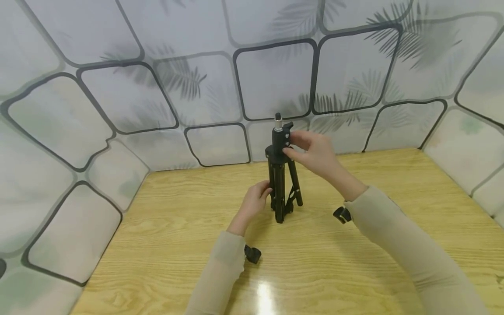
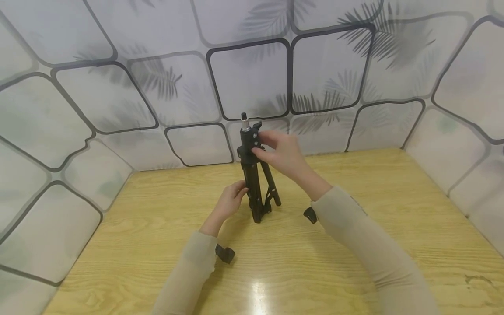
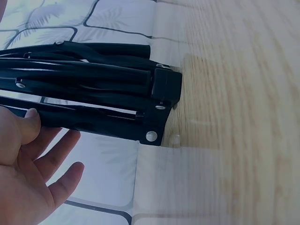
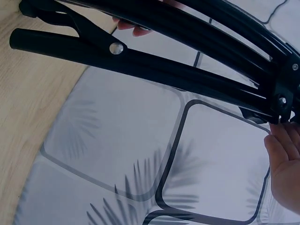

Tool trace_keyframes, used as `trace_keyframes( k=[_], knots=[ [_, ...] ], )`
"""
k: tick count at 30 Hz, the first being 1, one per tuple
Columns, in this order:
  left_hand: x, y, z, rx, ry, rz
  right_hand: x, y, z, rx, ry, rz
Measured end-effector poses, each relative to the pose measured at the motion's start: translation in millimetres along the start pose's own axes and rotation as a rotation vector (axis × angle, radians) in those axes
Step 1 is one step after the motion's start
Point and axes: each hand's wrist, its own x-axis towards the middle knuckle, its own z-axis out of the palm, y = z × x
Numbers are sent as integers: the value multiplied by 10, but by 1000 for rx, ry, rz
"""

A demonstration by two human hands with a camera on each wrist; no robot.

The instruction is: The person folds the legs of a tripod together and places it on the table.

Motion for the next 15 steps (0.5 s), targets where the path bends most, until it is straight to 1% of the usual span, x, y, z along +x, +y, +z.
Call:
trace_keyframes(
  k=[5,9,12,15],
  knots=[
    [5,-8,-12,-6,-8,20,12,-35,-33,25,-5,26],
    [3,-3,-21,-9,-9,33,37,-34,-50,31,18,64],
    [0,-7,-17,-9,-17,29,58,-27,-68,29,43,92],
    [1,-15,-10,-19,-28,14,74,-28,-80,41,48,121]
  ],
)
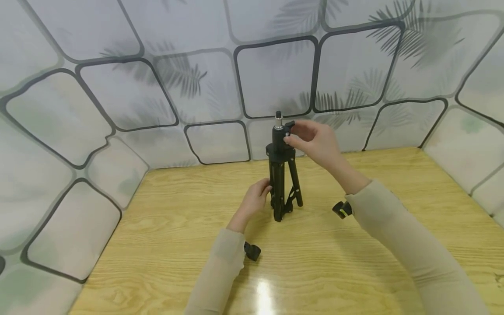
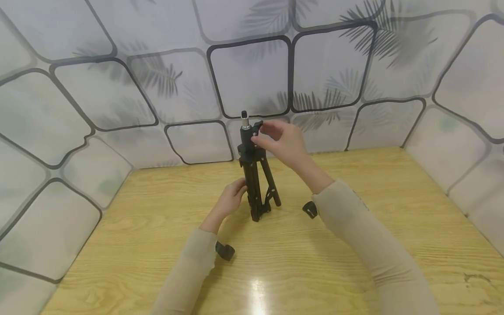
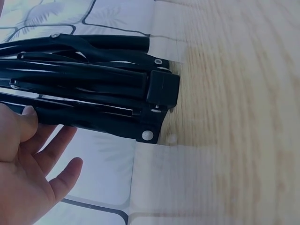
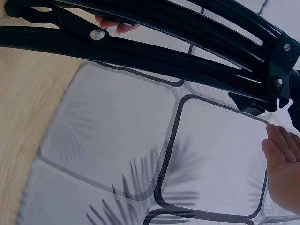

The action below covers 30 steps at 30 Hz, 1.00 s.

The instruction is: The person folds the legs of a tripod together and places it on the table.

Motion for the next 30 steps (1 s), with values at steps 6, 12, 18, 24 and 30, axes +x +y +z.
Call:
trace_keyframes(
  k=[6,12,18,24,30],
  knots=[
    [6,-19,6,-15,-5,-2,9,-40,-3,34,-4,-14],
    [5,-33,8,-28,-1,14,18,-76,9,56,8,-25],
    [3,-41,5,-56,-4,12,24,-78,19,85,4,-19],
    [-33,-55,-3,-110,34,-44,11,-83,22,64,11,-23],
    [-122,-32,-38,-164,206,-1,-17,-88,25,53,35,-41]
  ],
)
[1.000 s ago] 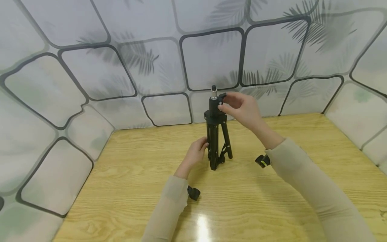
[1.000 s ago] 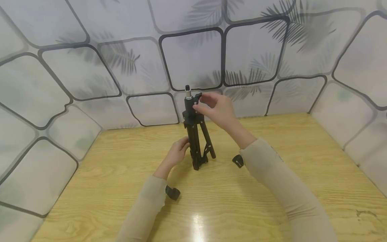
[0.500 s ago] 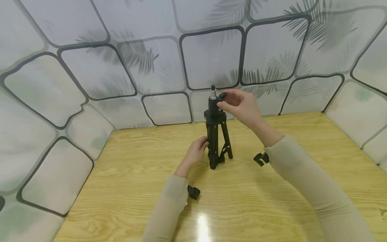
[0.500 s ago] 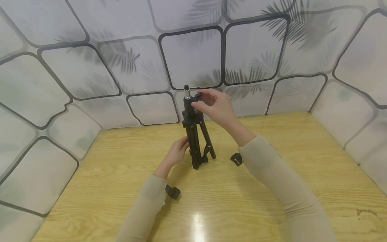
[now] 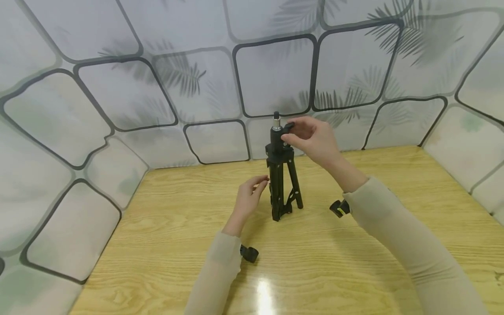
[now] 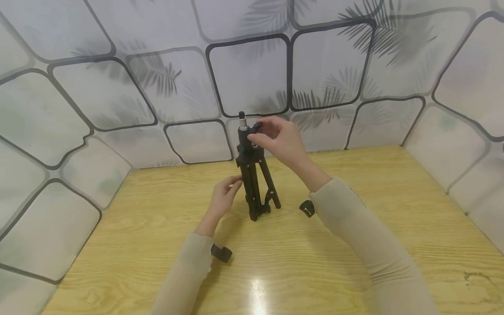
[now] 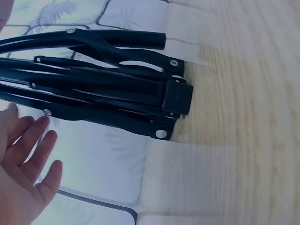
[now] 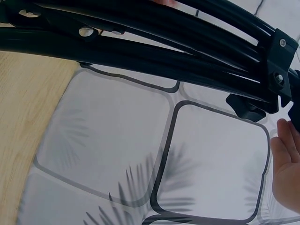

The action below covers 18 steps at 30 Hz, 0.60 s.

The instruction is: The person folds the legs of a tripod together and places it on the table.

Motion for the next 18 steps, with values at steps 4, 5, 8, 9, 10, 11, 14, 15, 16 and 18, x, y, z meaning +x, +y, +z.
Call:
trace_keyframes(
  k=[4,5,8,9,10,11,14,15,16,18],
  knots=[
    [-59,64,-38,-34,67,42,-24,-5,8,-2,17,-8],
    [-78,132,-52,-40,75,47,-29,-7,9,-4,21,-7],
    [-120,234,-56,-62,97,63,-45,-14,16,-8,36,-13],
    [-130,248,-49,-68,104,65,-52,-21,21,-9,42,-14],
    [-138,262,-41,-66,111,67,-58,-25,26,-13,48,-20],
    [-146,273,-32,-50,120,72,-65,-28,32,-18,53,-24],
    [-149,213,8,9,143,93,-82,-32,50,-30,71,-47],
    [-155,230,12,26,150,102,-86,-32,55,-30,77,-52],
    [-160,242,15,48,155,110,-88,-29,58,-31,83,-62],
    [-167,263,22,90,166,121,-91,-28,63,-31,95,-79]
  ],
)
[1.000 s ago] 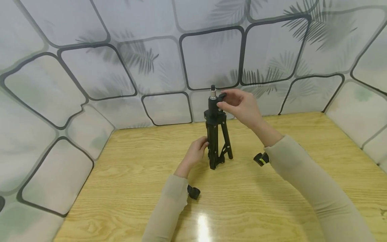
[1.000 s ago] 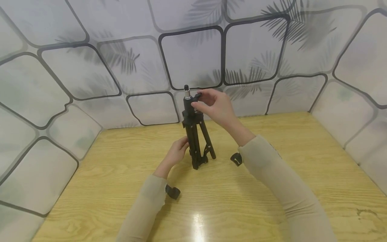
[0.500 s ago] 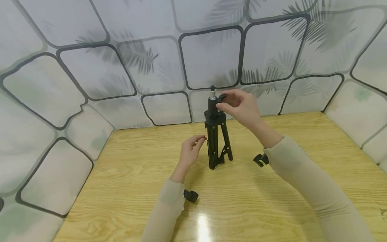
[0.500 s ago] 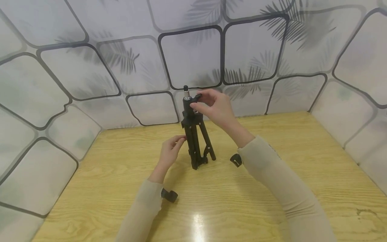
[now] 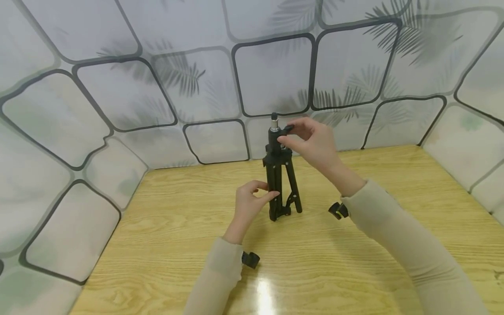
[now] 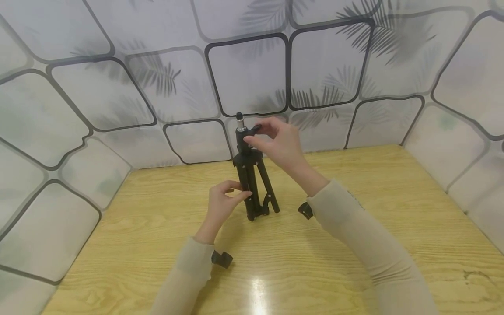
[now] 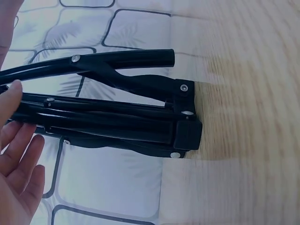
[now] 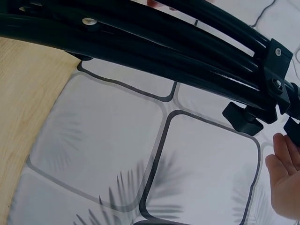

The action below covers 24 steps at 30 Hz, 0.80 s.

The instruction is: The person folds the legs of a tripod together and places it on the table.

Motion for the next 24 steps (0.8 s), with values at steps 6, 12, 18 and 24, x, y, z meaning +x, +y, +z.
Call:
trace_keyframes(
  k=[6,12,18,24],
  knots=[
    [-3,9,13,90,28,67,-15,-9,8,20,2,-22],
    [31,10,28,130,46,114,-56,91,-14,37,-106,-12],
    [48,-4,34,143,44,123,-241,308,-33,-57,-226,32],
    [90,-24,40,136,41,119,-403,444,-38,-105,-232,66]
  ],
)
